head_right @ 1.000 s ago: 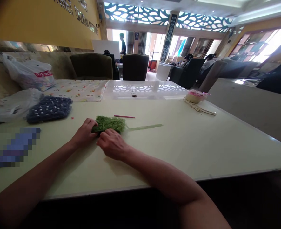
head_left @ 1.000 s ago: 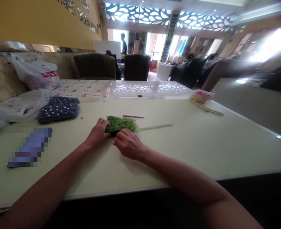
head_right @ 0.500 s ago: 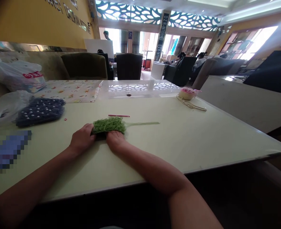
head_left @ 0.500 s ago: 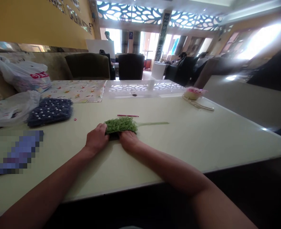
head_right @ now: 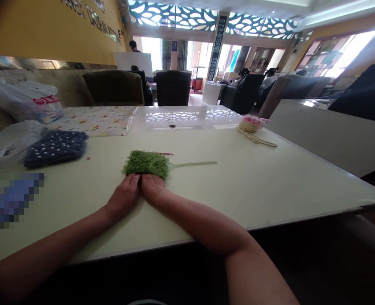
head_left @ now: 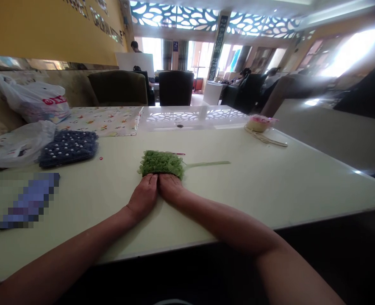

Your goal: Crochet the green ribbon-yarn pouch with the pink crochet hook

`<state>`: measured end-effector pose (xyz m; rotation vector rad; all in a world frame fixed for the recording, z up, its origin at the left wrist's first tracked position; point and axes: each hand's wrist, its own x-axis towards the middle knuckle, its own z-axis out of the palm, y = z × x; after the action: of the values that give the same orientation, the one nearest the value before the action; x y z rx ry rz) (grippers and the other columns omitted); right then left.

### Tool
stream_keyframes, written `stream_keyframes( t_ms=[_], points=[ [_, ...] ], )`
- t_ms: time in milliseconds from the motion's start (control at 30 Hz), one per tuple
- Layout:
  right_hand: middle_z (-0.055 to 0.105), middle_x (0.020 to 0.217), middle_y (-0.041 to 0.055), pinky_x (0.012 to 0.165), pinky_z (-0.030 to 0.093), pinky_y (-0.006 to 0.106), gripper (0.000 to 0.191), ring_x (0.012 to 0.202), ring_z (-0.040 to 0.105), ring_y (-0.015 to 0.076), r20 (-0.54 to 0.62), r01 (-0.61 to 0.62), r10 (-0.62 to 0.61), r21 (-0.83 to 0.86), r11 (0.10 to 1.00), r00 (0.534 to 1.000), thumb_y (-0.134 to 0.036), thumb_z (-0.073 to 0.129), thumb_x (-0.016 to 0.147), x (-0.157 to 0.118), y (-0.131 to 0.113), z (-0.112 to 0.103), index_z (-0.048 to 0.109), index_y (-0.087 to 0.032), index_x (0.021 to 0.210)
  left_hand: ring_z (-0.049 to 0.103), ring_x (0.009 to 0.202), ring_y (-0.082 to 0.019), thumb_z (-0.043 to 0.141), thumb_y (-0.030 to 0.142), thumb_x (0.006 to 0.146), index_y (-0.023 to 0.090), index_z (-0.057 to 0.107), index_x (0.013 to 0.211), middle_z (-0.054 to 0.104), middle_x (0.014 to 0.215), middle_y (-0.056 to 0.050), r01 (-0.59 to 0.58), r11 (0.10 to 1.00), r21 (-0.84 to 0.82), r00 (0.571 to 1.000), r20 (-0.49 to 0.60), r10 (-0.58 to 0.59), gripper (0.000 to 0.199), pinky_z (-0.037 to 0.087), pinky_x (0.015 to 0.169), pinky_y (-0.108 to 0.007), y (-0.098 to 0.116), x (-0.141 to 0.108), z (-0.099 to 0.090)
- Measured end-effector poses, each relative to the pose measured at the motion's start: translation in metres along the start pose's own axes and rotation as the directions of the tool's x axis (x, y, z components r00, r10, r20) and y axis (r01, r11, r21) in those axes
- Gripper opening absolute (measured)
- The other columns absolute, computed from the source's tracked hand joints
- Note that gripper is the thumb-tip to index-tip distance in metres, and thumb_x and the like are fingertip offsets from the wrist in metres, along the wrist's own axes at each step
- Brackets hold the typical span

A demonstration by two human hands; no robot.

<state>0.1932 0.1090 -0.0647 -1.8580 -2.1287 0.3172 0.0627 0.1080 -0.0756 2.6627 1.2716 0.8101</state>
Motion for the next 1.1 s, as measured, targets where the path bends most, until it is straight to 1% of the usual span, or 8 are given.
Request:
stream_keyframes(
  t_ms=[167, 267, 367, 533, 633, 767, 933, 1100],
  points=[
    [0.061, 0.133, 0.0034, 0.110, 0.039, 0.029, 0.034, 0.121, 0.056, 0.0163, -0.062, 0.124, -0.117, 0.123, 0.985, 0.991, -0.024, 0.037, 0.101, -0.006, -0.004, -0.008, 0.059, -0.024, 0.127, 0.060, 0.096, -0.031, 0.042, 0.019, 0.088, 0.008, 0.062, 0.108, 0.061, 0.108, -0.020, 0.052, 0.998, 0.024, 0.990, 0.131, -0.054, 0.031, 0.053, 0.083, -0.046, -0.004, 0.004, 0.002],
    [0.058, 0.137, -0.0035, 0.110, 0.038, 0.026, 0.034, 0.123, 0.055, 0.0139, -0.111, 0.247, -0.229, 0.190, 0.950, 0.967, -0.027, 0.039, 0.101, -0.008, -0.004, -0.011, 0.057, -0.032, 0.130, 0.055, 0.110, -0.035, 0.043, 0.015, 0.084, 0.007, 0.063, 0.112, 0.062, 0.115, -0.021, 0.013, 0.999, 0.029, 0.986, 0.164, -0.018, 0.035, 0.044, 0.100, -0.051, -0.004, 0.007, -0.002],
    [0.060, 0.134, 0.0007, 0.105, 0.044, 0.031, 0.037, 0.118, 0.059, 0.0193, -0.105, 0.363, -0.349, 0.202, 0.909, 0.931, -0.024, 0.045, 0.097, -0.009, -0.002, -0.012, 0.056, -0.029, 0.132, 0.056, 0.111, -0.037, 0.042, 0.011, 0.080, 0.009, 0.067, 0.106, 0.066, 0.111, -0.020, -0.030, 0.999, 0.020, 0.978, 0.207, 0.025, 0.036, 0.036, 0.106, -0.055, -0.004, 0.007, -0.006],
    [0.068, 0.120, 0.0070, 0.095, 0.049, 0.032, 0.049, 0.107, 0.064, 0.0233, -0.031, 0.408, -0.407, 0.097, 0.908, 0.913, -0.010, 0.053, 0.084, -0.011, -0.003, -0.015, 0.056, -0.020, 0.132, 0.062, 0.103, -0.037, 0.043, 0.009, 0.075, 0.010, 0.070, 0.092, 0.069, 0.103, -0.020, -0.006, 0.999, -0.035, 0.965, 0.260, 0.015, 0.032, 0.043, 0.098, -0.052, -0.006, 0.010, -0.006],
    [0.069, 0.118, 0.0070, 0.093, 0.050, 0.033, 0.053, 0.106, 0.065, 0.0239, -0.033, 0.389, -0.388, 0.091, 0.917, 0.921, -0.007, 0.052, 0.081, -0.013, -0.005, -0.016, 0.055, -0.021, 0.133, 0.063, 0.098, -0.038, 0.048, 0.011, 0.072, 0.010, 0.070, 0.085, 0.070, 0.096, -0.020, 0.053, 0.997, -0.057, 0.962, 0.271, -0.036, 0.026, 0.045, 0.093, -0.050, -0.007, 0.015, -0.003],
    [0.066, 0.125, 0.0081, 0.095, 0.048, 0.029, 0.055, 0.112, 0.062, 0.0221, -0.016, 0.282, -0.282, 0.083, 0.956, 0.959, -0.005, 0.048, 0.083, -0.014, -0.008, -0.016, 0.051, -0.018, 0.137, 0.064, 0.093, -0.035, 0.049, 0.018, 0.073, 0.012, 0.069, 0.081, 0.072, 0.092, -0.018, 0.157, 0.983, -0.100, 0.957, 0.263, -0.126, 0.022, 0.048, 0.087, -0.044, -0.012, 0.023, -0.006],
    [0.067, 0.117, 0.0135, 0.095, 0.048, 0.032, 0.035, 0.106, 0.064, 0.0221, -0.017, 0.155, -0.155, 0.048, 0.987, 0.988, -0.010, 0.037, 0.093, -0.013, -0.011, -0.010, 0.061, -0.010, 0.119, 0.065, 0.085, -0.032, 0.038, 0.028, 0.082, 0.014, 0.067, 0.074, 0.070, 0.084, -0.016, 0.322, 0.937, -0.140, 0.934, 0.207, -0.290, 0.033, 0.050, 0.084, -0.044, -0.019, 0.024, -0.021],
    [0.069, 0.109, 0.0136, 0.097, 0.048, 0.032, 0.032, 0.103, 0.064, 0.0200, -0.017, 0.114, -0.114, 0.023, 0.993, 0.993, -0.011, 0.036, 0.095, -0.008, -0.009, -0.002, 0.065, -0.012, 0.109, 0.064, 0.091, -0.035, 0.044, 0.027, 0.077, 0.015, 0.064, 0.074, 0.069, 0.089, -0.017, 0.382, 0.905, -0.185, 0.917, 0.194, -0.348, 0.024, 0.047, 0.089, -0.047, -0.018, 0.020, -0.024]
  ],
)
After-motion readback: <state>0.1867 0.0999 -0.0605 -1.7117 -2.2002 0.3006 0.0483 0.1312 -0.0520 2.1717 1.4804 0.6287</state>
